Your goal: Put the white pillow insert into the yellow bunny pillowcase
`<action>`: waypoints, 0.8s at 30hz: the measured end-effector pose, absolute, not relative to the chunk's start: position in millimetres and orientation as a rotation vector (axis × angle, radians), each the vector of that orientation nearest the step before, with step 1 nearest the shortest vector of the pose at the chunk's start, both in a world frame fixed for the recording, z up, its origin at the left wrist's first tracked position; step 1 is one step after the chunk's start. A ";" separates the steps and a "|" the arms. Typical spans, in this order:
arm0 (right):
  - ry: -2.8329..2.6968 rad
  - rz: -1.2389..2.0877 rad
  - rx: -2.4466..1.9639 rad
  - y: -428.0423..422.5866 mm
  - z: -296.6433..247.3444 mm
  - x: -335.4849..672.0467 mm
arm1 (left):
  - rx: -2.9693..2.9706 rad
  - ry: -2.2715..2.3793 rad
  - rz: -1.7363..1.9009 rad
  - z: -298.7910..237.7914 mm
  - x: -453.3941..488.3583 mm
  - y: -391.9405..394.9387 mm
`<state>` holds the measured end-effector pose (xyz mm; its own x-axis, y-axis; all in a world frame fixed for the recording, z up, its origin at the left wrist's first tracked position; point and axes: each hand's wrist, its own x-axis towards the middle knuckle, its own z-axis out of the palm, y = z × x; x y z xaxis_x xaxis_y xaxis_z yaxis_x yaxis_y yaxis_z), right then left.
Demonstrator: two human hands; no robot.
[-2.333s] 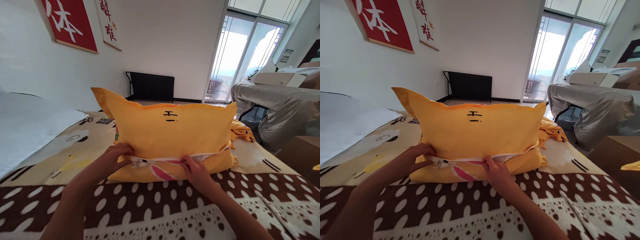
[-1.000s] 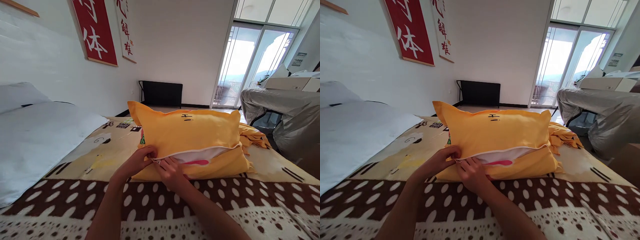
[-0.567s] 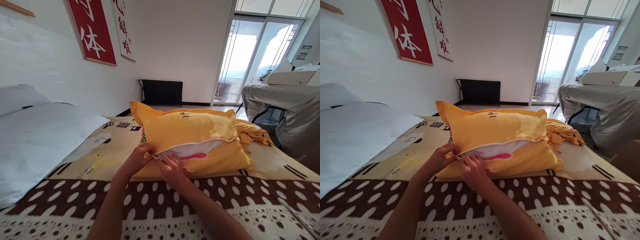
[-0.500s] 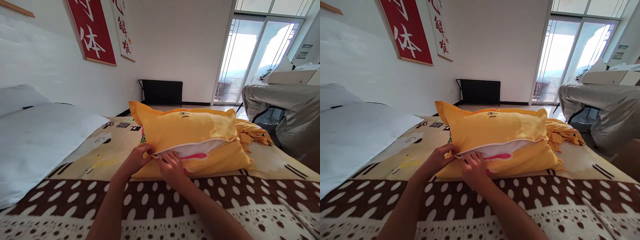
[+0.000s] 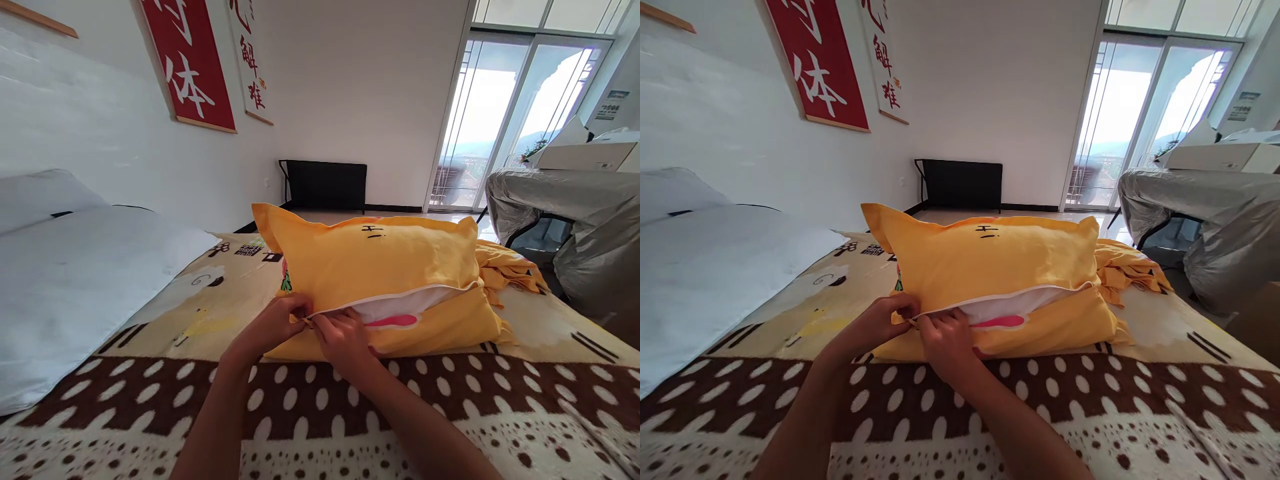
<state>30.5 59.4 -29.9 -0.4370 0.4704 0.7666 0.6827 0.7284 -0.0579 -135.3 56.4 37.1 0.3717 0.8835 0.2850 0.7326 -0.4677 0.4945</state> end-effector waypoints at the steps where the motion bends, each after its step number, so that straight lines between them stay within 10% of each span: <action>1: -2.110 -0.342 -0.874 59.6 -31.3 30.1 | 2.347 1.422 0.741 37.5 -134.9 56.0; 24: -2.143 -0.056 -1.303 40.6 -2.7 34.4 | 2.352 1.438 0.767 33.2 -141.3 61.0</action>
